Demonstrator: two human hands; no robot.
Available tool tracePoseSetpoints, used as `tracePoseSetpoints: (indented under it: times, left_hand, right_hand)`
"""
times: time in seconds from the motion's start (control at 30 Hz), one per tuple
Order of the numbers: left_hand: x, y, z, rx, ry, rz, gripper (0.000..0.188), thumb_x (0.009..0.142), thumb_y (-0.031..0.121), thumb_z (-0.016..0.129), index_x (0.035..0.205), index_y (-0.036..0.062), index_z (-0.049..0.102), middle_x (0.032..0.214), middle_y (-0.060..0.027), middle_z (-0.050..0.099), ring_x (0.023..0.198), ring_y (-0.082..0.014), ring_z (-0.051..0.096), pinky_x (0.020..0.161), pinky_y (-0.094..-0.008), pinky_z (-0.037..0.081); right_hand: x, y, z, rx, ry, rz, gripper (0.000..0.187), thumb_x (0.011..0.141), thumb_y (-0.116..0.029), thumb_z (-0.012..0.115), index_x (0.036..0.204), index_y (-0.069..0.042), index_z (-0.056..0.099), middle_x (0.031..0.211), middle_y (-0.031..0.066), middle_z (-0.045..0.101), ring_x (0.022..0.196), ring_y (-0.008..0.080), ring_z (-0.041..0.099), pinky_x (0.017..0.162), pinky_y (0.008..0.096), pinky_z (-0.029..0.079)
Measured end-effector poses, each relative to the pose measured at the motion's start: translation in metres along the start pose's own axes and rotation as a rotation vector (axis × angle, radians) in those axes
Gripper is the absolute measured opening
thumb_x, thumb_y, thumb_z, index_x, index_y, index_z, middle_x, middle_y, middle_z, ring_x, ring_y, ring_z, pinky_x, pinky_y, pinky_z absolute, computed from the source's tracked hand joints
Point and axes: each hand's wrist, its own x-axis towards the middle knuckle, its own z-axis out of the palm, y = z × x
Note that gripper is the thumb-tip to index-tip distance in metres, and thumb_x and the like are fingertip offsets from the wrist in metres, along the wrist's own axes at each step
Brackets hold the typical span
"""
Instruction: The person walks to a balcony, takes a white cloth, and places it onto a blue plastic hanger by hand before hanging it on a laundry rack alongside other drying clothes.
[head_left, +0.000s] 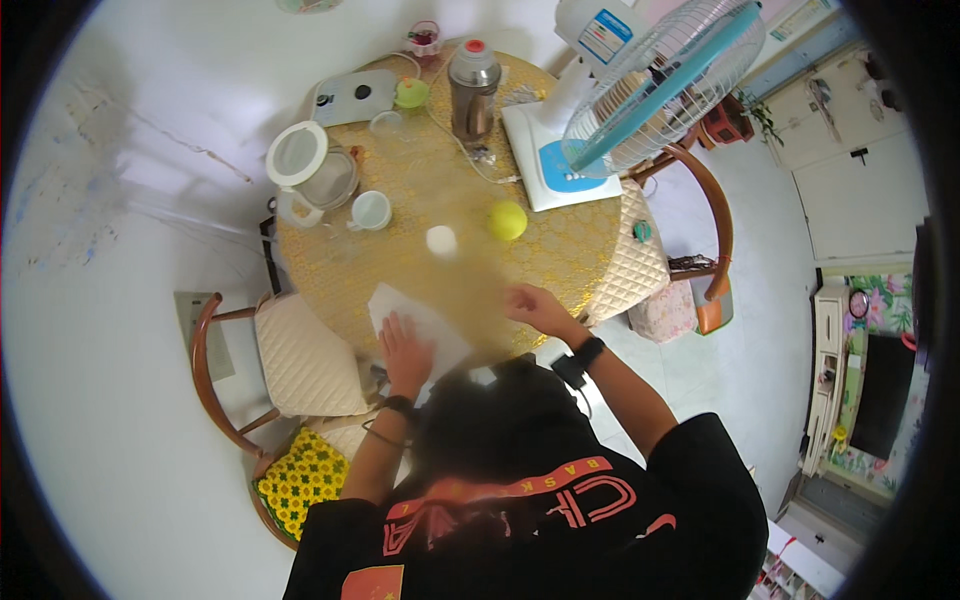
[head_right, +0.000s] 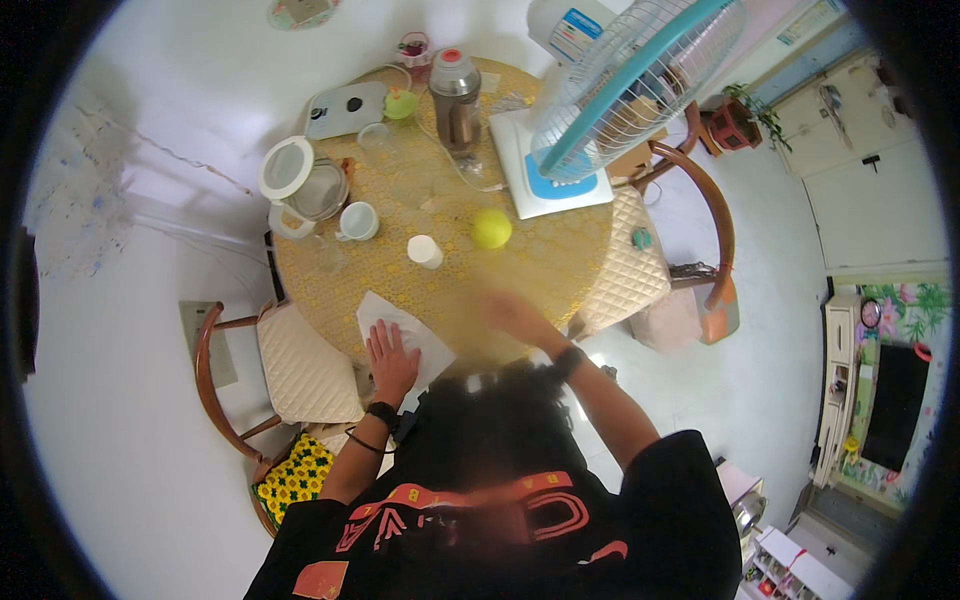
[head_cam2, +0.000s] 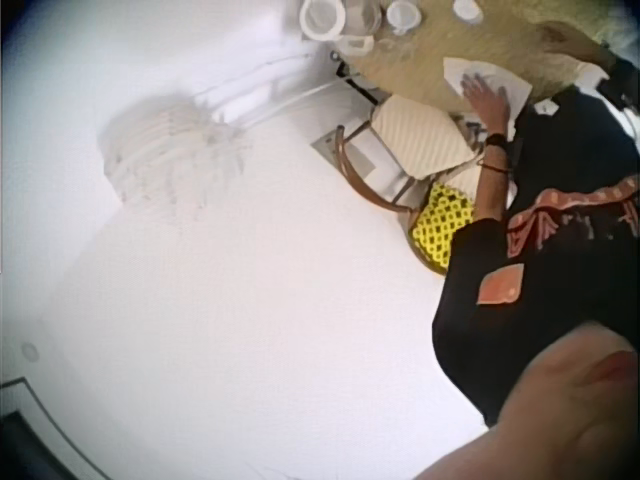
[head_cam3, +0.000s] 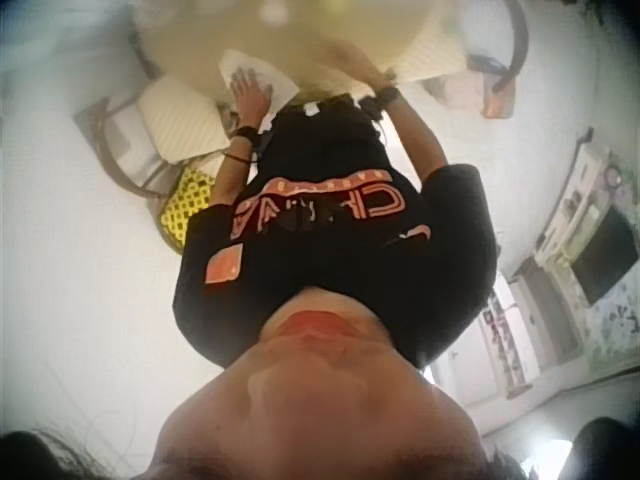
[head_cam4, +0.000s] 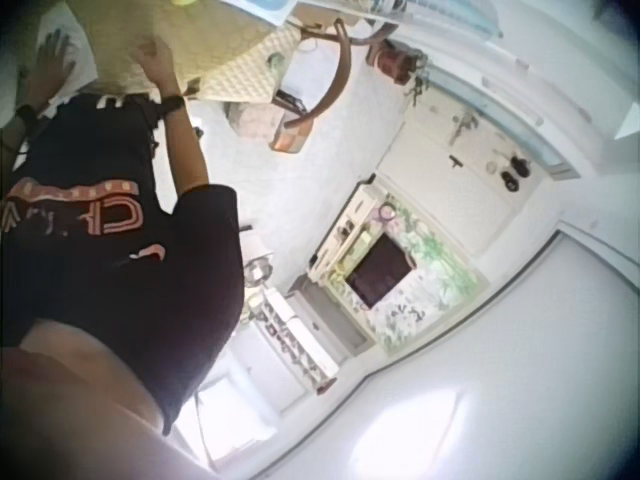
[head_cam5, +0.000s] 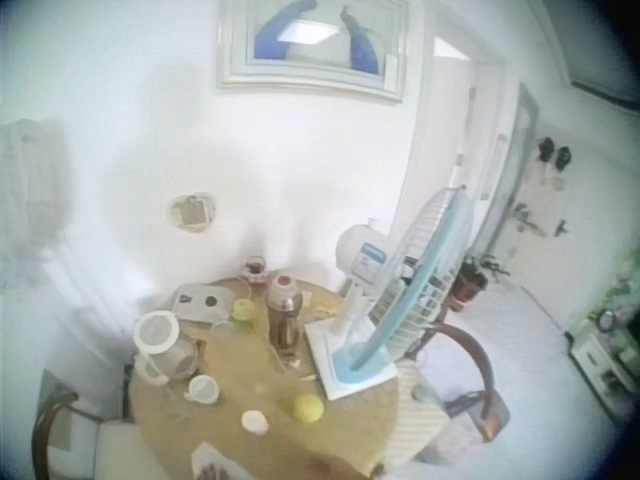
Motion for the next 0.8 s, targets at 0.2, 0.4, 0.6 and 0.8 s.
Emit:
tracePoseSetpoints:
  times: [0.2, 0.4, 0.6, 0.8]
  left_hand:
    - [0.014, 0.036, 0.051, -0.065, -0.025, 0.152, 0.069, 0.087, 0.033, 0.051, 0.136, -0.0105, 0.030, 0.147, -0.0274, 0.021, 0.138, -0.0420, 0.016, 0.113, -0.0494, 0.014]
    - [0.053, 0.153, 0.069, -0.301, 0.006, 0.544, 0.073, 0.086, 0.038, 0.052, 0.136, -0.0109, 0.031, 0.144, -0.0286, 0.028, 0.135, -0.0413, 0.024, 0.113, -0.0486, 0.018]
    - [0.064, 0.141, 0.039, -0.183, 0.005, 0.727, 0.063, 0.083, 0.037, 0.058, 0.123, -0.0090, 0.044, 0.131, -0.0266, 0.040, 0.125, -0.0388, 0.036, 0.107, -0.0473, 0.027]
    - [-0.009, 0.025, -0.020, -0.959, -0.157, 0.064, 0.045, 0.095, 0.030, 0.045, 0.124, -0.0038, 0.048, 0.122, -0.0192, 0.053, 0.115, -0.0311, 0.050, 0.098, -0.0383, 0.039]
  right_hand:
    - [-0.134, 0.088, -0.065, 0.088, 0.318, 0.325, 0.028, 0.087, -0.014, 0.063, 0.110, 0.000, 0.059, 0.093, 0.0059, 0.065, 0.081, 0.0116, 0.062, 0.074, 0.0262, 0.050]
    - [-0.151, 0.093, -0.069, 0.146, 0.347, 0.492, 0.029, 0.088, -0.016, 0.062, 0.113, -0.001, 0.058, 0.090, 0.0061, 0.066, 0.082, 0.0120, 0.062, 0.075, 0.0266, 0.050]
    - [-0.063, 0.025, -0.022, -0.604, -0.012, -0.152, 0.043, 0.085, -0.014, 0.060, 0.126, -0.004, 0.050, 0.125, 0.0179, 0.052, 0.118, 0.0330, 0.049, 0.098, 0.0383, 0.041]
    - [0.005, 0.066, 0.031, -0.831, 0.189, -0.457, 0.057, 0.083, -0.020, 0.059, 0.132, 0.002, 0.039, 0.138, 0.0226, 0.037, 0.130, 0.0395, 0.032, 0.108, 0.0402, 0.030]
